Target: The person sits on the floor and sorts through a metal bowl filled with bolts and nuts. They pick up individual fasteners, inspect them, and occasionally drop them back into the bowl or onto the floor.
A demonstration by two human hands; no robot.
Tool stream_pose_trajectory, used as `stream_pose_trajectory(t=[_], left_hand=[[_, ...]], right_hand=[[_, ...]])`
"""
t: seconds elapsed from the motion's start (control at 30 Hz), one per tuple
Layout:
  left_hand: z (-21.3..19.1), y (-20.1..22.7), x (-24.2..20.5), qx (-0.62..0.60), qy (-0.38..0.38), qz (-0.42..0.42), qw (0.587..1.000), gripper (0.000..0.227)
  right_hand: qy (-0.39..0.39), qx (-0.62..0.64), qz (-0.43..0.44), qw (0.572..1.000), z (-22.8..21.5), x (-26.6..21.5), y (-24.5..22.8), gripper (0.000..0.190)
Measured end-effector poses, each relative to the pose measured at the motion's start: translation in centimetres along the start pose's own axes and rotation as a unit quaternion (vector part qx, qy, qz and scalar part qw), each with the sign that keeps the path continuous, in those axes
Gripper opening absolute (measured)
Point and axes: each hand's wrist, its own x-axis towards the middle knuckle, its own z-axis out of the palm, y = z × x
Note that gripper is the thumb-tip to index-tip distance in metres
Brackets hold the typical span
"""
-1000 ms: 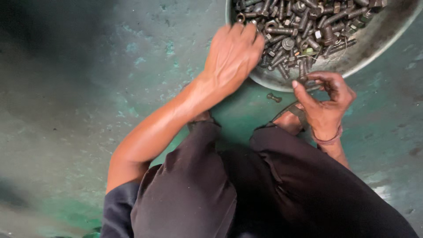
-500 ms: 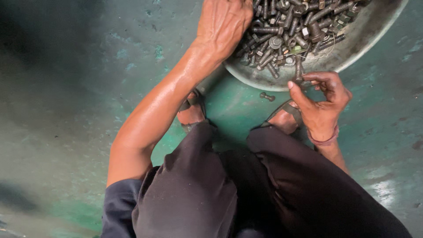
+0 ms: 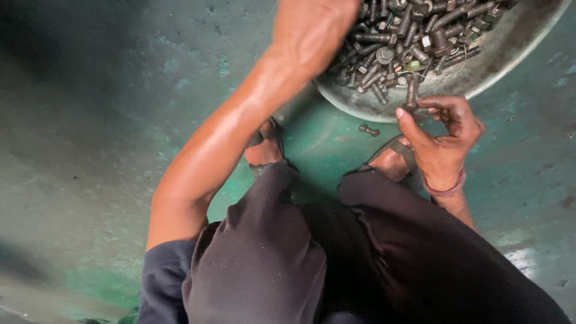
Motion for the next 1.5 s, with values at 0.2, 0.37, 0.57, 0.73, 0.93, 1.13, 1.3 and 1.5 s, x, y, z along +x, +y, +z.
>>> stream_pose_trajectory(t=[0.2,0.37,0.57,0.73,0.93,1.13,1.3,1.5], left_hand=[[2.0,3.0,1.5,-0.014,0.062,0.034,0.997,0.024],[3.7,3.6,2.6,0.045,-0.083,0.009,0.996,0.012],[3.1,2.7,0.9,0.034,-0.064,-0.059,0.996,0.009],[0.8,1.3,0.0,0.029,-0.003,-0.091,0.995,0.015],[-0.1,1.8,0.6,0.082,-0.011,-0.088,0.993,0.027],[0.9,2.8,0.6,0.020,-0.024,-0.022,0.999,0.032],[3.2,4.0,2.1,0.051,-0.111,-0.060,0.991,0.010],[2.5,2.9,2.2,0.003,-0.077,0.053,0.996,0.011]], right_hand=[[-0.005,-0.010,-0.011,1.000,0.7,0.1,-0.1,0.027],[-0.002,-0.013,-0.012,1.000,1.1,0.5,-0.1,0.027],[0.013,-0.017,-0.011,1.000,0.9,0.4,-0.2,0.028],[0.004,-0.004,-0.011,1.000,1.0,0.7,-0.4,0.028],[-0.001,0.019,-0.006,1.000,1.3,0.7,-0.7,0.027],[0.001,-0.005,-0.003,1.000,1.3,0.5,-0.6,0.027],[-0.004,-0.002,0.000,1.000,1.7,0.5,-0.6,0.027],[-0.002,0.007,0.009,1.000,1.5,0.3,-0.4,0.027]])
